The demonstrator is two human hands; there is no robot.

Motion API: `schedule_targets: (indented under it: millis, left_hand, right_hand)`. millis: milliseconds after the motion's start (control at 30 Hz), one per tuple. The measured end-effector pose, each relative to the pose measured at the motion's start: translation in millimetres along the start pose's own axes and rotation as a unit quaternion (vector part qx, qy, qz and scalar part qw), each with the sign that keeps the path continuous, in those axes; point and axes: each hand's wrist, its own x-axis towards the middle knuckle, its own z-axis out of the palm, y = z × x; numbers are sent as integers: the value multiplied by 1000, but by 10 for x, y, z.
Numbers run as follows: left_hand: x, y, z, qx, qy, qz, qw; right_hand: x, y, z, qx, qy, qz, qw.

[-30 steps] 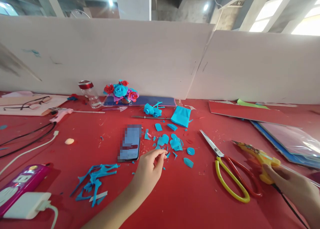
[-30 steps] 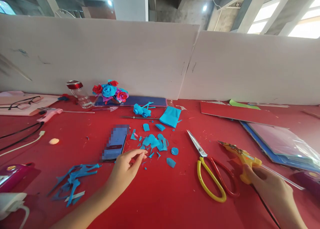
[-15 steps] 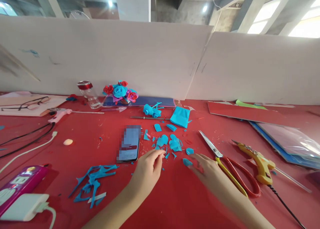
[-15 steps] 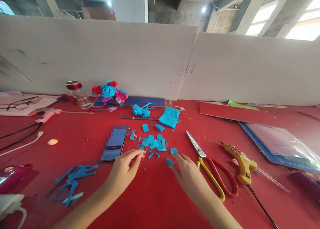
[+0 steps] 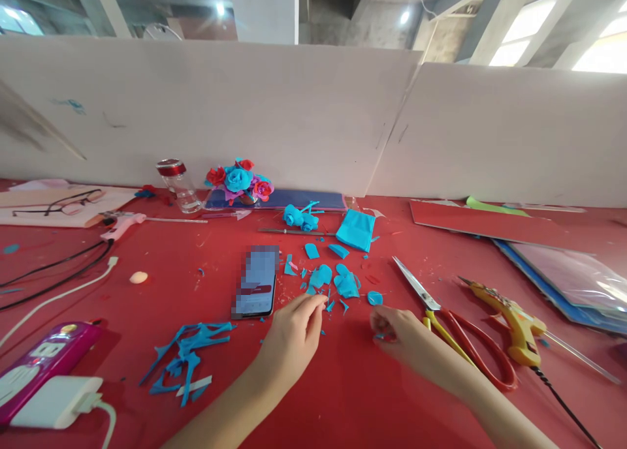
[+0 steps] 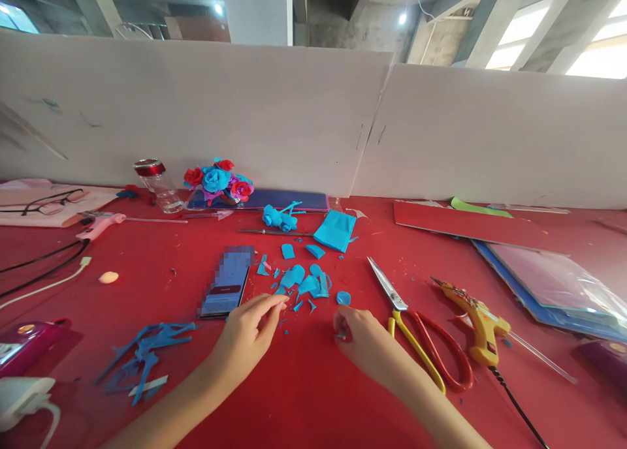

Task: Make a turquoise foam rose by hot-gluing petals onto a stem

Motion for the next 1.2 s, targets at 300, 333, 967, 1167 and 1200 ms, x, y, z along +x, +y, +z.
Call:
schedule_targets:
  millis: [300,333,967,1167,1200]
  left_hand:
    - [0,2,4,-32,-9,-26,999]
    - [0,2,3,-32,-10,-28,999]
    - [5,40,-23,-32,-12,-37,999]
    - [10,43,-24,-25,-12,-27,999]
    - [11,44,-24,-24,-11,-26,999]
  right_hand:
    - [-1,-106,-102,240,-6,25,971]
    - [0,-112,-108,259,-11,24,966]
    - [-304,-77,148,-72,66,-19,995]
    - [-399,-187,441,-188,132,-249,941]
    - [-389,-182,512,-216,154,-244,933]
